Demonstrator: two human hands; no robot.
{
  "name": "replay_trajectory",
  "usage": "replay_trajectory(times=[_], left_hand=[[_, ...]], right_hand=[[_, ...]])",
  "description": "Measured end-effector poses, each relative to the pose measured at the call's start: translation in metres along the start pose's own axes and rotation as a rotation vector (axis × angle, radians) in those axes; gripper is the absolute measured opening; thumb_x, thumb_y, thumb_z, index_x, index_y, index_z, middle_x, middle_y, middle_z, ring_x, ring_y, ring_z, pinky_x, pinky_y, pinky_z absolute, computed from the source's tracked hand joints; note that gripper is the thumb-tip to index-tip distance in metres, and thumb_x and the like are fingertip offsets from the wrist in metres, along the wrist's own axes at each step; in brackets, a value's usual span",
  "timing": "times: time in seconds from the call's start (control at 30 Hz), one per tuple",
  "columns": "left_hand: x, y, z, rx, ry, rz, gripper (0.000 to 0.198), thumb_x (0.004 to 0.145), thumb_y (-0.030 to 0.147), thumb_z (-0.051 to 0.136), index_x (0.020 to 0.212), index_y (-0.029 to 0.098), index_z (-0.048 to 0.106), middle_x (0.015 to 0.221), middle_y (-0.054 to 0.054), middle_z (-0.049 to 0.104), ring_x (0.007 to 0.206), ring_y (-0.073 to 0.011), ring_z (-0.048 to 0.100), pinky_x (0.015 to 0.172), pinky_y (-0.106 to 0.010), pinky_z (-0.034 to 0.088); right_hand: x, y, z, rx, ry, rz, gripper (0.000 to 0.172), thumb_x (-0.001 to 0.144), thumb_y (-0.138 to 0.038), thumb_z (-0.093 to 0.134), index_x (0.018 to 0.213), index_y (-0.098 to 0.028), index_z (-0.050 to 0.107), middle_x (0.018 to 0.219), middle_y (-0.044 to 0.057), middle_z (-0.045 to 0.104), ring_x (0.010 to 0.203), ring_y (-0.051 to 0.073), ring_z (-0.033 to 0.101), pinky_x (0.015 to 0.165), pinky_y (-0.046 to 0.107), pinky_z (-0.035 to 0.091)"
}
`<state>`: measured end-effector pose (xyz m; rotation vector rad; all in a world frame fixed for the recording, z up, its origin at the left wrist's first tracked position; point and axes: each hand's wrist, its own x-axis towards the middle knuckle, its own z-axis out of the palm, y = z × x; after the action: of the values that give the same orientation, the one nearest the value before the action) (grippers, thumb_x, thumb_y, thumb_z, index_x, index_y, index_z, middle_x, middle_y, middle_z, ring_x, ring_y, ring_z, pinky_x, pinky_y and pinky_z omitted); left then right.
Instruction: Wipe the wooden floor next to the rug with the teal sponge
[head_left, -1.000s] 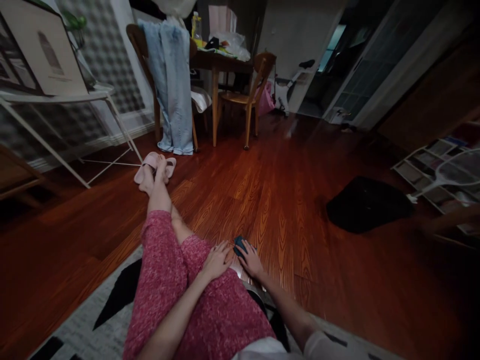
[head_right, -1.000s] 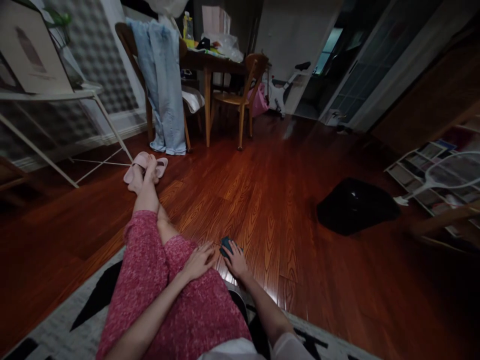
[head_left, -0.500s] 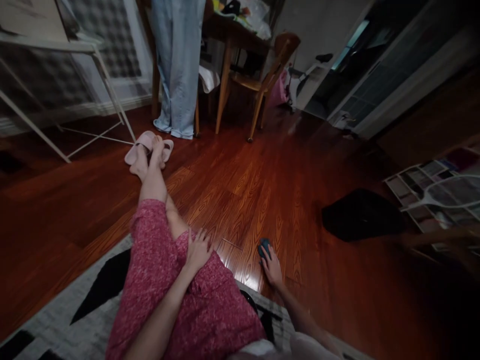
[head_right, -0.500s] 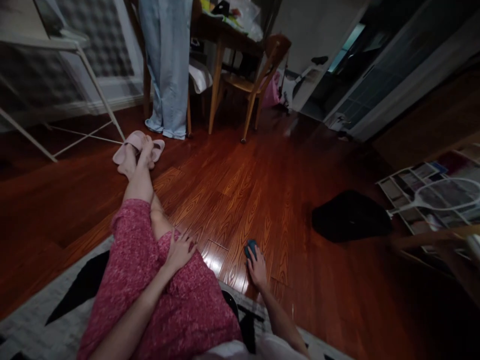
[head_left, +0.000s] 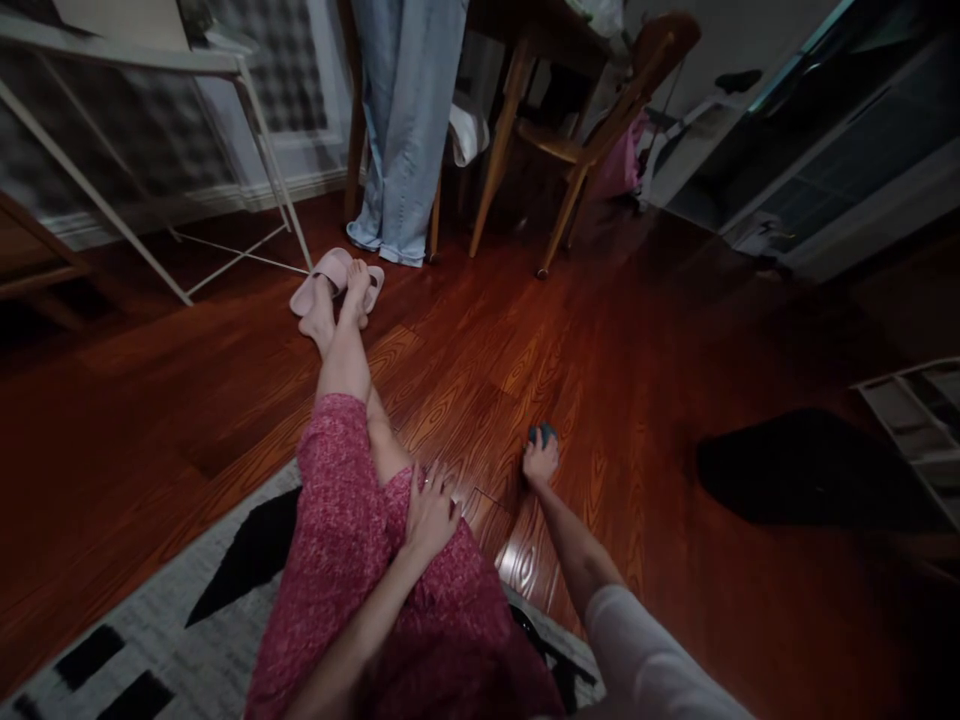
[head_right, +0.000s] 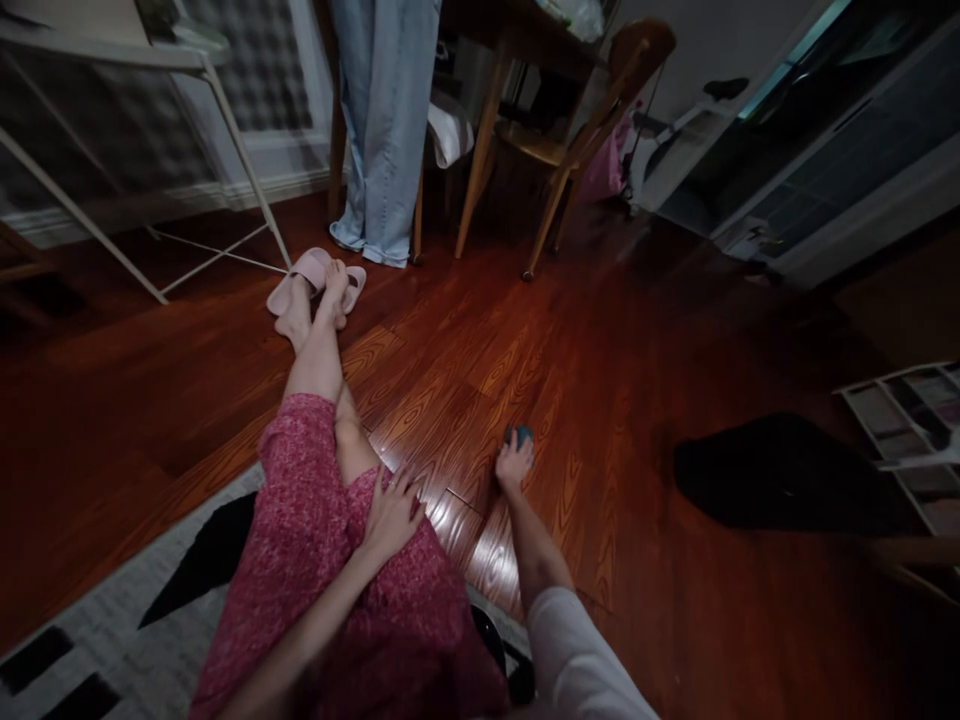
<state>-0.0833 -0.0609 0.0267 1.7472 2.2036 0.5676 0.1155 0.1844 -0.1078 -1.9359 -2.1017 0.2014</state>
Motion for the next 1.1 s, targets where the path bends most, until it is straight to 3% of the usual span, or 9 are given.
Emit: replay_trajectory(times=[0.1, 0.2, 0.3, 0.37, 0.53, 0.7, 0.87, 0.97, 1.1], left_hand=[[0.000, 0.000, 0.002, -0.017, 0.027, -0.011, 0.046, 0.092, 0.030, 0.049, 0.136, 0.021, 0.058, 0.150, -0.011, 0.053, 0.146, -0.0277, 0.037, 0.125, -0.058, 0.012], [0.000, -0.001, 0.005, -0.018, 0.070, -0.020, 0.047, 0.091, 0.027, 0.049, 0.137, 0.020, 0.058, 0.151, -0.011, 0.051, 0.146, -0.0280, 0.037, 0.125, -0.058, 0.016], [0.001, -0.002, 0.007, -0.018, 0.096, -0.021, 0.047, 0.091, 0.026, 0.048, 0.136, 0.018, 0.057, 0.151, -0.012, 0.051, 0.145, -0.0279, 0.038, 0.124, -0.057, 0.020], [0.001, -0.003, 0.008, -0.018, 0.097, -0.023, 0.046, 0.090, 0.026, 0.049, 0.133, 0.016, 0.059, 0.149, -0.014, 0.052, 0.145, -0.0278, 0.038, 0.124, -0.056, 0.021], [0.000, -0.003, 0.007, -0.020, 0.093, -0.039, 0.047, 0.089, 0.026, 0.051, 0.135, 0.017, 0.058, 0.152, -0.014, 0.049, 0.145, -0.0279, 0.038, 0.124, -0.056, 0.022], [0.001, -0.003, 0.006, -0.020, 0.101, -0.029, 0.044, 0.091, 0.028, 0.052, 0.133, 0.021, 0.061, 0.154, -0.012, 0.048, 0.146, -0.0281, 0.038, 0.123, -0.057, 0.024], [0.002, -0.004, 0.007, -0.011, 0.087, -0.018, 0.041, 0.093, 0.030, 0.050, 0.129, 0.019, 0.064, 0.153, -0.014, 0.048, 0.146, -0.0282, 0.038, 0.123, -0.056, 0.023], [0.004, -0.004, 0.007, -0.001, 0.075, -0.018, 0.043, 0.092, 0.031, 0.051, 0.132, 0.020, 0.063, 0.153, -0.014, 0.049, 0.146, -0.0280, 0.039, 0.124, -0.057, 0.020], [0.005, -0.004, 0.005, 0.021, 0.055, -0.035, 0.041, 0.092, 0.030, 0.052, 0.130, 0.021, 0.064, 0.152, -0.013, 0.049, 0.146, -0.0272, 0.038, 0.125, -0.056, 0.018]], right_hand=[[0.011, -0.084, 0.033, 0.024, -0.132, -0.239, 0.056, 0.101, -0.032, 0.024, 0.154, -0.018, 0.038, 0.162, 0.017, 0.028, 0.150, 0.032, 0.019, 0.116, 0.058, 0.022], [-0.010, -0.154, 0.055, 0.046, -0.244, -0.478, 0.054, 0.102, -0.034, 0.030, 0.155, -0.024, 0.035, 0.165, 0.011, 0.025, 0.152, 0.027, 0.016, 0.120, 0.053, 0.017], [-0.045, -0.192, 0.064, 0.065, -0.332, -0.689, 0.053, 0.102, -0.036, 0.037, 0.154, -0.029, 0.037, 0.167, 0.006, 0.024, 0.153, 0.023, 0.015, 0.121, 0.047, 0.017], [-0.063, -0.194, 0.062, 0.072, -0.385, -0.823, 0.050, 0.101, -0.037, 0.042, 0.151, -0.033, 0.042, 0.166, 0.003, 0.027, 0.153, 0.020, 0.017, 0.122, 0.043, 0.019], [-0.054, -0.129, 0.037, 0.067, -0.378, -1.049, 0.050, 0.101, -0.038, 0.041, 0.151, -0.033, 0.042, 0.165, 0.002, 0.029, 0.152, 0.020, 0.021, 0.122, 0.042, 0.021], [-0.023, -0.023, -0.003, -0.008, -0.104, -0.463, 0.050, 0.100, -0.035, 0.033, 0.148, -0.033, 0.047, 0.158, 0.003, 0.042, 0.146, 0.021, 0.034, 0.118, 0.044, 0.030], [-0.054, 0.062, -0.027, -0.039, 0.073, -0.076, 0.059, 0.099, -0.036, 0.020, 0.148, -0.020, 0.047, 0.154, 0.016, 0.042, 0.145, 0.031, 0.034, 0.112, 0.056, 0.035], [-0.093, 0.087, -0.017, -0.032, 0.134, 0.080, 0.061, 0.098, -0.042, 0.019, 0.151, -0.024, 0.044, 0.157, 0.014, 0.038, 0.148, 0.031, 0.029, 0.114, 0.056, 0.032], [-0.137, 0.082, -0.001, 0.014, 0.151, 0.004, 0.060, 0.098, -0.044, 0.020, 0.152, -0.027, 0.042, 0.158, 0.013, 0.038, 0.149, 0.032, 0.028, 0.113, 0.059, 0.031]])
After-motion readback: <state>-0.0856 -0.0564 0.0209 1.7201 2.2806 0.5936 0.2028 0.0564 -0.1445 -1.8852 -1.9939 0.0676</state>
